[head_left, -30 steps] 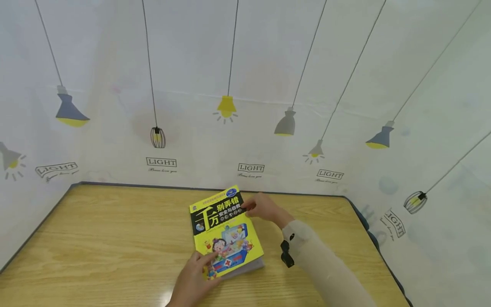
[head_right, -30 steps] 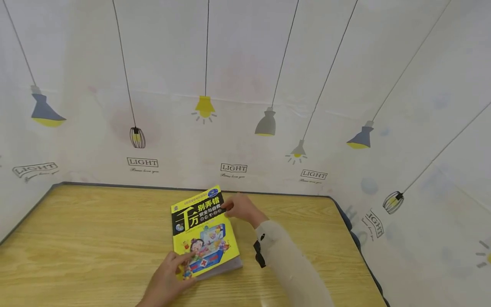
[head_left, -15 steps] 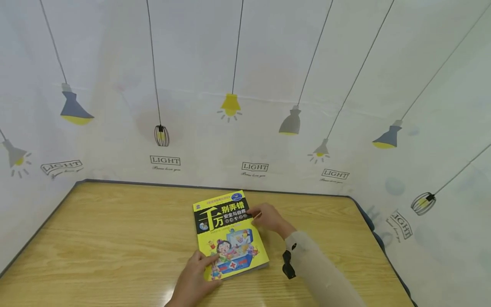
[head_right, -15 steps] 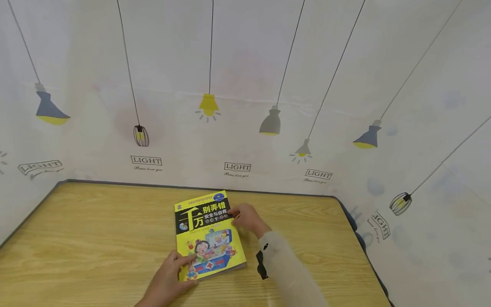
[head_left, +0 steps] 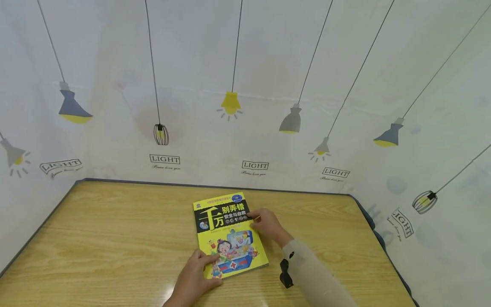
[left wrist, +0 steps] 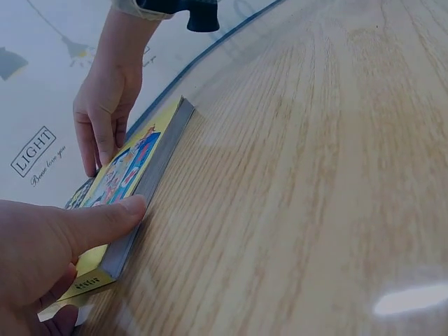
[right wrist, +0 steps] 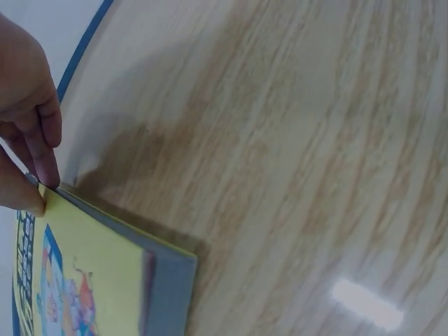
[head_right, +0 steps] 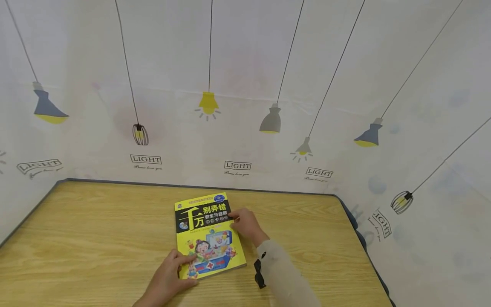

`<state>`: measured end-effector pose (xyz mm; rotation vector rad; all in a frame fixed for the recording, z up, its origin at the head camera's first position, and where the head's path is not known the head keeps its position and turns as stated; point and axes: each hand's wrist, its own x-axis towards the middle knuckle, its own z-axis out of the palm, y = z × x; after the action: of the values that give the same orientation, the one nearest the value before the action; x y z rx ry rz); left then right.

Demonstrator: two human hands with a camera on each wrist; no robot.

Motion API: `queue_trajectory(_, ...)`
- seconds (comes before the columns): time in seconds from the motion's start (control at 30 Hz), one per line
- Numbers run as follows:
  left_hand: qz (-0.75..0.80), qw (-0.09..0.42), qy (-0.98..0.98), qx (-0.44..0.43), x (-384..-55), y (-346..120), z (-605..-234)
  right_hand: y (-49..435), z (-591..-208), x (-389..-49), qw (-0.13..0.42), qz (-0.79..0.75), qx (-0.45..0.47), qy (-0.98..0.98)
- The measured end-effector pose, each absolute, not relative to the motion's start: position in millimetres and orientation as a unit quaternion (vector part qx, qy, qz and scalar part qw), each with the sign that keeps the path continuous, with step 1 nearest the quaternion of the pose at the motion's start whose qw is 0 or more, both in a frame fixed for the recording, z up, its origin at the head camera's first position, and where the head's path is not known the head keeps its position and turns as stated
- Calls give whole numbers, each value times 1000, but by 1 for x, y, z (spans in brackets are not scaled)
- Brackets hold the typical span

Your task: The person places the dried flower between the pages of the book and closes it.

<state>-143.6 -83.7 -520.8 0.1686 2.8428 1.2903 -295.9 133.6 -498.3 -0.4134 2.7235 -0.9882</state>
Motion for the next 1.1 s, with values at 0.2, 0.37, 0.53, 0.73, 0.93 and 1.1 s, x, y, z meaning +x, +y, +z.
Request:
queue_trajectory(0.2, 417, 12, 907, 55, -144, -85, -522, 135, -504, -294, 100, -329, -145, 928)
queue_trajectory(0.37, 426, 14, 903, 56, -143, -85, -525, 138, -512, -291, 96, -342, -143, 924)
queue_trajectory(0.53, 429, 16, 901, 57, -143, -86, -527, 140, -519, -288, 86, -366, -142, 916)
queue_trajectory(0.73, 431, 15, 900, 64, -144, -88, -528, 142, -519, -285, 88, -386, -147, 907)
queue_trajectory(0.93, 433, 25, 898, 75, -144, -91, -525, 143, -512, -287, 112, -386, -145, 904)
queue_trajectory(1.1, 436, 45, 896, 77, -145, -92, -522, 145, -506, -287, 113, -376, -152, 907)
